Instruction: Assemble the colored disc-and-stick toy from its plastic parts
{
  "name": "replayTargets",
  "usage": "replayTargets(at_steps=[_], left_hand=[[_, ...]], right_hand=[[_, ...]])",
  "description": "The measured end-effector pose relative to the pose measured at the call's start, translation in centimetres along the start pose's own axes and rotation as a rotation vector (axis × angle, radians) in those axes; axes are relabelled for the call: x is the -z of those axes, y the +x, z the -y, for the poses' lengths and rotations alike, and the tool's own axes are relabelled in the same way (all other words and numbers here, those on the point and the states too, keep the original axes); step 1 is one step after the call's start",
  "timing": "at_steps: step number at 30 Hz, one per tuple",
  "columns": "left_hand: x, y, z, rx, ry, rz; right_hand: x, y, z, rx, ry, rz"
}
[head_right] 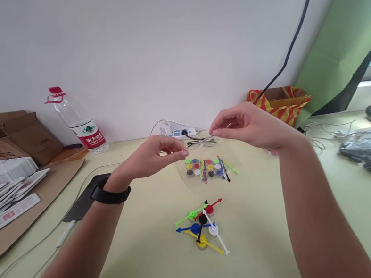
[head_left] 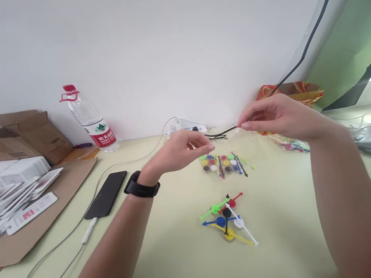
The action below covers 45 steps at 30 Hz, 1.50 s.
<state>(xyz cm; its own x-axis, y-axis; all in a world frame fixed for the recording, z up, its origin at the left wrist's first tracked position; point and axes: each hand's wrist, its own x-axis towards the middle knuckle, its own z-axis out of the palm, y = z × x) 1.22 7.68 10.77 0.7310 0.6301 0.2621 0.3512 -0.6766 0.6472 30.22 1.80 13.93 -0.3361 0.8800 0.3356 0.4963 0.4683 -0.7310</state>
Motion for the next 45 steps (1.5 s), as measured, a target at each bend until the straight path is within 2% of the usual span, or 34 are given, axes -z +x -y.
replayTargets(at_steps=[4,10,16,22,29,31,34,35,36,37,39,42,45], left_hand=[[0.8,-0.1,1.0,0.036,-0.004,-0.037],[1.3,-0.4,0.9,0.031,-0.130,-0.106],[2.9,-0.9,1.7,0.078,-0.209,-0.258],[4.0,-0.9,3.4,0.106,-0.206,-0.286],[3.3,-0.9,5.1,0.143,-0.178,-0.215],[2.8,-0.7,5.9,0.188,-0.154,-0.263],[1.9,-0.3,6.8,0.400,-0.186,-0.400],[1.6,-0.2,6.8,0.480,-0.257,-0.359],[1.3,-0.1,6.8,0.524,-0.366,-0.265],[1.0,0.0,6.5,0.533,-0.510,-0.143],[0.3,0.1,5.7,0.442,-0.848,0.044],[-0.6,0.3,4.5,0.283,-1.185,0.043],[-1.3,0.4,4.1,0.203,-1.292,-0.034]], right_hand=[[-0.6,0.5,-0.6,-0.009,0.013,0.004],[-1.6,0.9,-0.8,-0.013,0.080,-0.174],[-1.4,1.0,-1.9,-0.112,0.164,0.031],[-1.1,1.0,-2.2,-0.076,0.178,-0.039],[-1.9,1.3,-1.1,-0.019,0.083,-0.241],[-2.5,1.4,-0.4,0.037,0.037,-0.347],[-3.7,1.7,0.9,0.120,-0.059,-0.549],[-4.2,1.7,1.3,0.145,-0.098,-0.595],[-4.7,1.9,1.7,0.172,-0.136,-0.617],[-5.2,2.0,1.9,0.206,-0.172,-0.610],[-6.2,2.3,2.0,0.292,-0.230,-0.528],[-7.7,2.7,1.9,0.412,-0.324,-0.319],[-9.1,3.1,1.6,0.465,-0.449,-0.139]])
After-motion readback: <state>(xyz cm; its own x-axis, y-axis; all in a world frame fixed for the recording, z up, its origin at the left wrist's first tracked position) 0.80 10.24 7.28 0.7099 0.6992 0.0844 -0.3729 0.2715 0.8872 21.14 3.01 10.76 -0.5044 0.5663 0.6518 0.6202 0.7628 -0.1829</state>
